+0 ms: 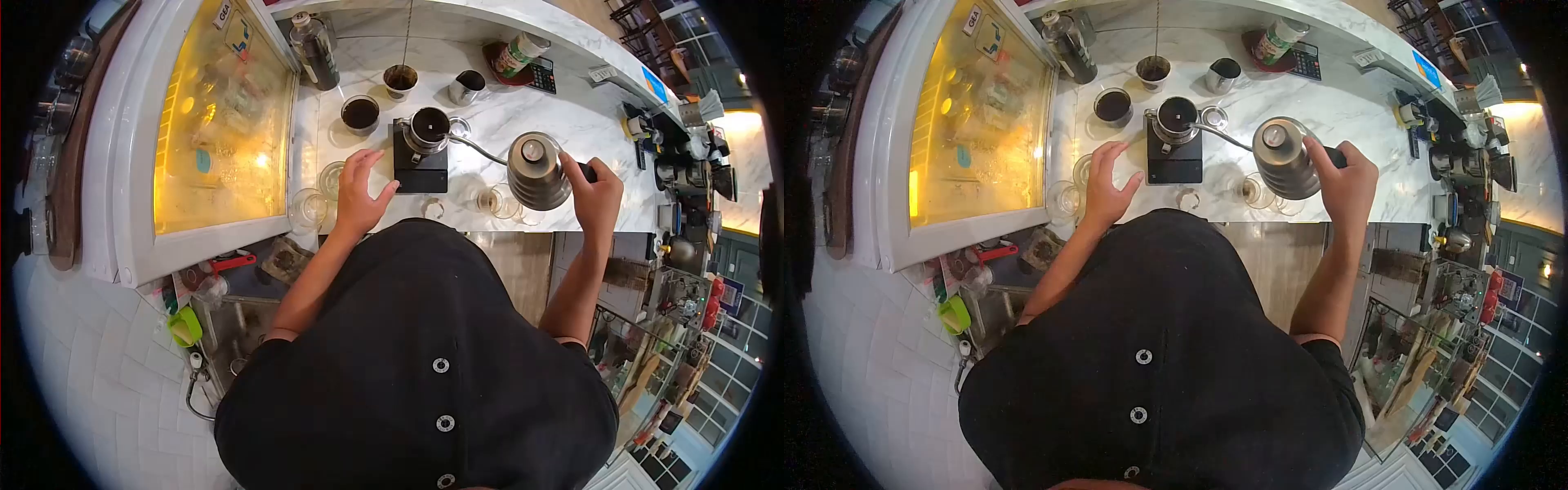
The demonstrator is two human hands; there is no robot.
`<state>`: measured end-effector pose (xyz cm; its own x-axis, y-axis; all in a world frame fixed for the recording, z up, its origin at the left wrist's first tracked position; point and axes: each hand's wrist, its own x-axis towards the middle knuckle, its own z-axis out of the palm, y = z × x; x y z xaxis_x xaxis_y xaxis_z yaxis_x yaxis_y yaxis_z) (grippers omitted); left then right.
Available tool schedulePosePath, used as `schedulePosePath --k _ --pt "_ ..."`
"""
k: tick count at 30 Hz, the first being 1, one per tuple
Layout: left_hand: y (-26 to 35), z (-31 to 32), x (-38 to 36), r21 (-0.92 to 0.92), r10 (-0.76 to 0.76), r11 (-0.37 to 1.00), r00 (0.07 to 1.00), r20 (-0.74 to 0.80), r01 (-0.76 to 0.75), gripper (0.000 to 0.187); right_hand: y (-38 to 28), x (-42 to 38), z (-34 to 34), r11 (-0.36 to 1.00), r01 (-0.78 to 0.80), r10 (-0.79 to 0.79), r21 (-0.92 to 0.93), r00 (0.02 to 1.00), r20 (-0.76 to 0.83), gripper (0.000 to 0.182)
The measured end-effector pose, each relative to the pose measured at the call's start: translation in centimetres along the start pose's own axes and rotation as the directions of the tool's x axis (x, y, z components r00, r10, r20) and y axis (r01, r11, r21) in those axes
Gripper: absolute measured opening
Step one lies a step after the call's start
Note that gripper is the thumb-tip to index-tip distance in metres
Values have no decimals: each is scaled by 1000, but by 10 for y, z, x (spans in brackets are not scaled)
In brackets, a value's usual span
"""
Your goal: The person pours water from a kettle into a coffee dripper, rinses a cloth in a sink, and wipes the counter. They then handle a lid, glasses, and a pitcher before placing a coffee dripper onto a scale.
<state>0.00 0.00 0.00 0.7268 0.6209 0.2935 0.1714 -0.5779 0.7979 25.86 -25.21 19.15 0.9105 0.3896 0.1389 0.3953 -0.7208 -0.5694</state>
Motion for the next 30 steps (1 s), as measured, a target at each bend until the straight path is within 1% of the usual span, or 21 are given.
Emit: schedulePosePath --k 4,6,8,15,21,24,30 --pt "3 2 1 2 9 1000 1000 -10 -9 61 -3 -1 4 999 17 -16 37 999 -40 53" --pt "4 3 -4 -11 -2 1000 1000 -12 2 60 -3 -2 2 999 8 -7 31 999 -39 54" --pt "2 1 -6 15 -16 1000 1000 -8 16 60 -2 -1 1 1000 -19 19 -11 998 -54 54" --pt "-1 -2 -8 36 -2 999 1000 -18 3 59 -7 -5 -5 999 5 -6 -35 999 -50 55" --pt "2 1 -6 25 -3 1000 1000 -28 4 59 -4 -5 0 1000 11 -11 -8 1000 -29 55" --pt "2 1 -7 37 -6 999 1000 -28 7 59 -1 -6 6 1000 -24 25 14 999 -34 56" --pt "0 -1 -10 46 -9 999 999 -32 11 59 1 -7 8 1000 -26 28 17 996 -87 57"
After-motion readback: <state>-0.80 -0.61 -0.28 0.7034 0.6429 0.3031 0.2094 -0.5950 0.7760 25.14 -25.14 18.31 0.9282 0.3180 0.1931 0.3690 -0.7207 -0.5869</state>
